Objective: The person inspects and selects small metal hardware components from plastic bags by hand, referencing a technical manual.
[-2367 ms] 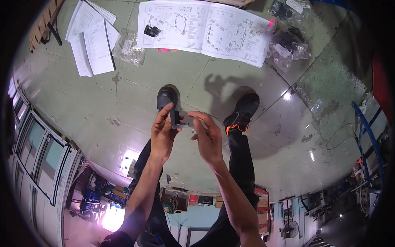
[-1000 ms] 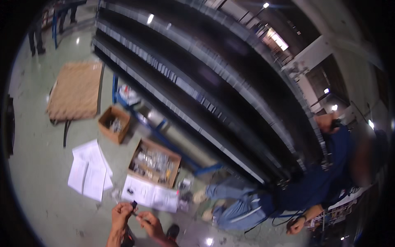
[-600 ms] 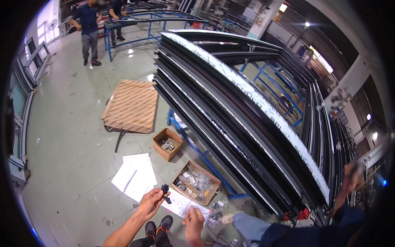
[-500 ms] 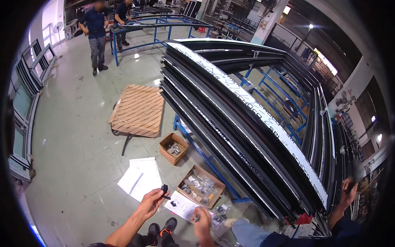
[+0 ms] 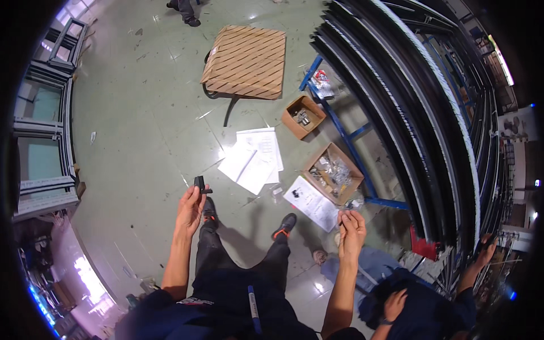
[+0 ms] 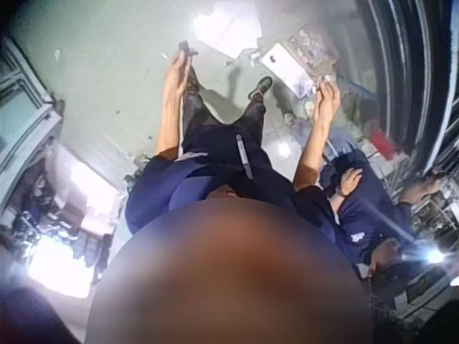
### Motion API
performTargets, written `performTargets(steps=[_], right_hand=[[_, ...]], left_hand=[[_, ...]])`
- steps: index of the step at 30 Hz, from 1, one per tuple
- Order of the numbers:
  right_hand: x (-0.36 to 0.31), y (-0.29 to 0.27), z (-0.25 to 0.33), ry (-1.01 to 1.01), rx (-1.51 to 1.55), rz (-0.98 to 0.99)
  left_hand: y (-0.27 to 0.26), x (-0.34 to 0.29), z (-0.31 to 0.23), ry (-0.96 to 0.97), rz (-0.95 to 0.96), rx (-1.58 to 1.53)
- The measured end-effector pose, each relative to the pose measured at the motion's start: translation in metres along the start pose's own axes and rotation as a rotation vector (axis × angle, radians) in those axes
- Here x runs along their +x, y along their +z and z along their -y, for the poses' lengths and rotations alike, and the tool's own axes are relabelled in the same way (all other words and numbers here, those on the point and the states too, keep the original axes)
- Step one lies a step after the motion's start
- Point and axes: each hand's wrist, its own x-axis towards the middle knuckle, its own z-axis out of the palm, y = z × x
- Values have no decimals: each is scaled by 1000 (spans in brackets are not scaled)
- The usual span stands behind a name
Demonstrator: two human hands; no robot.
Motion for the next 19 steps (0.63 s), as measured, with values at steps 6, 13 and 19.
performTargets(steps=[6,13,19], right_hand=[[-36,91,-103,216,214,-65],[-75,228,-98,147,83,165],[-22,231,-22,-350,238,-6]], left_hand=[[-64,6,-127,110,-93,198],[-26,50,-230,307,148,188],[47,124,-270,374,304,451]])
